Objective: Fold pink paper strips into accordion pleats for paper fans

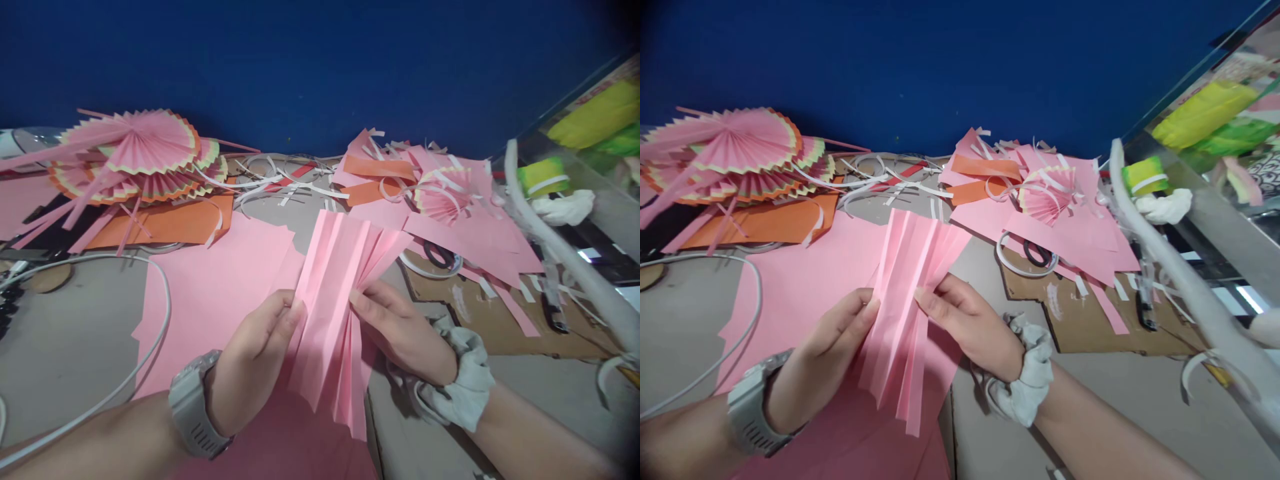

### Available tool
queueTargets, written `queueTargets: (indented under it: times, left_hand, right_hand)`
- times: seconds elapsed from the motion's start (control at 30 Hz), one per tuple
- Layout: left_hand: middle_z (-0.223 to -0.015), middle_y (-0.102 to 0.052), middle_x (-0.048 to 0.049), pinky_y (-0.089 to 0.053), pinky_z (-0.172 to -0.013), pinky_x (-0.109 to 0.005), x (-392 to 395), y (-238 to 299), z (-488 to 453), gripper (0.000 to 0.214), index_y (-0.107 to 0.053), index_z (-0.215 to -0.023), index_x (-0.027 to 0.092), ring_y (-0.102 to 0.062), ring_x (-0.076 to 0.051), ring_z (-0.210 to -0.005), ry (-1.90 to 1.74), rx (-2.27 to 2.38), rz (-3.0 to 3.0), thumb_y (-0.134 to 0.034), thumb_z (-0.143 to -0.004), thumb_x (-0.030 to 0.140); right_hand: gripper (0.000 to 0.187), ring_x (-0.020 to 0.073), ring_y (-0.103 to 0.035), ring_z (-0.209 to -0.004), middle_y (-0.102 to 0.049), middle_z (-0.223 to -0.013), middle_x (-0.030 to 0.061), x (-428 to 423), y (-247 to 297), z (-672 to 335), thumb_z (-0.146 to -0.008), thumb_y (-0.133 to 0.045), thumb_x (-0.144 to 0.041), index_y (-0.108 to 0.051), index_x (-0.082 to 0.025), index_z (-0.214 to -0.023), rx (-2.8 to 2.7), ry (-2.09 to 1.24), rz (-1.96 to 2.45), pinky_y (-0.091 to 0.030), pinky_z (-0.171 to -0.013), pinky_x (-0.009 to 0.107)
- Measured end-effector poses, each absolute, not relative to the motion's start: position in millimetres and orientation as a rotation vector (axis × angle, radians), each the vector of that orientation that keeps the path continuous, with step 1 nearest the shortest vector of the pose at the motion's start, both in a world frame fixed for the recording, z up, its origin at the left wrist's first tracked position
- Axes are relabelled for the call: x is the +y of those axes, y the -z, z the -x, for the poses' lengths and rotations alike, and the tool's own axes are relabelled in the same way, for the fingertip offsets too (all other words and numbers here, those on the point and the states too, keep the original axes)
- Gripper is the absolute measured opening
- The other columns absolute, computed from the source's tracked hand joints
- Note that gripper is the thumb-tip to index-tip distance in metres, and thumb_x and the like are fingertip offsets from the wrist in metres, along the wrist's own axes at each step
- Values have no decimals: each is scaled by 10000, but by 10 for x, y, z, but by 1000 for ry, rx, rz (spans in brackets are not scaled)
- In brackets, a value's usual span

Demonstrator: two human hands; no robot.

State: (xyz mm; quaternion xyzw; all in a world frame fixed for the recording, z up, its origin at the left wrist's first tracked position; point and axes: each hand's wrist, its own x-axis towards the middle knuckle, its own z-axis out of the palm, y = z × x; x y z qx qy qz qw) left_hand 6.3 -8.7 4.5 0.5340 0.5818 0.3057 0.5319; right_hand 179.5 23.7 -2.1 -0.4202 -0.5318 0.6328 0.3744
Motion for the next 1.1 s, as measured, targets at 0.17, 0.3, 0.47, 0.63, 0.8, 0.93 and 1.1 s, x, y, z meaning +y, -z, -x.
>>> queueTargets:
  times: [0.17,0.3,0.47,0.63,0.8,0.93,1.1]
  left_hand:
    - [-670,-471,50,-359,-631,-239,-92,-28,-57,193,-478,-908,232,-467,-126,-649,-787,1435,-1262,-344,-915,371]
    - [-538,-410,83,-316,-505,-219,-93,15,-62,192,-459,-892,225,-392,-95,-493,-727,1375,-1225,-365,-908,391]
    - [-608,-503,55,-366,-531,-217,-97,22,-65,164,-448,-848,192,-470,-86,-541,-703,1155,-1153,-446,-884,352]
    - [-1000,-564,-37,-442,-790,-258,-59,-18,-56,119,-452,-988,187,-548,-138,-910,-924,995,-1064,-480,-879,227]
    - [-1122,-516,-59,-425,-863,-264,-58,0,-84,206,-455,-1084,198,-511,-154,-1014,-993,971,-1123,-473,-880,178]
    - [-1084,-522,-61,-439,-857,-296,-83,56,-91,308,-387,-1152,221,-527,-158,-971,-1050,956,-1097,-495,-865,191]
    - [-1075,-538,-50,-469,-804,-297,-69,105,-33,528,-376,-1165,259,-538,-199,-995,-1129,1080,-1071,-651,-719,194]
  right_hand:
    - [226,134,-500,-717,-504,-703,-15,292,52,-1820,-863,-471,-387,-529,-220,-721,-1479,-1227,1315,-432,-694,239]
    - [206,111,-451,-650,-452,-681,-31,309,35,-1827,-873,-463,-366,-496,-218,-734,-1523,-1049,1367,-381,-601,212]
    - [134,112,-479,-642,-497,-692,-29,298,-42,-1835,-869,-486,-307,-508,-221,-768,-1655,-974,1350,-392,-596,212]
    - [103,105,-514,-635,-543,-718,-27,309,-110,-1887,-874,-478,-283,-518,-226,-797,-1793,-1048,1261,-424,-580,194]
    - [165,144,-572,-707,-606,-803,4,252,-108,-1949,-826,-521,-124,-562,-239,-937,-1845,-477,1111,-468,-626,245]
    - [377,172,-565,-769,-587,-863,27,212,-42,-1985,-765,-502,-25,-554,-226,-1079,-1917,-279,788,-483,-669,319]
    - [233,162,-487,-720,-477,-793,30,219,-70,-2003,-706,-629,-83,-651,-209,-901,-1906,129,656,-460,-674,342]
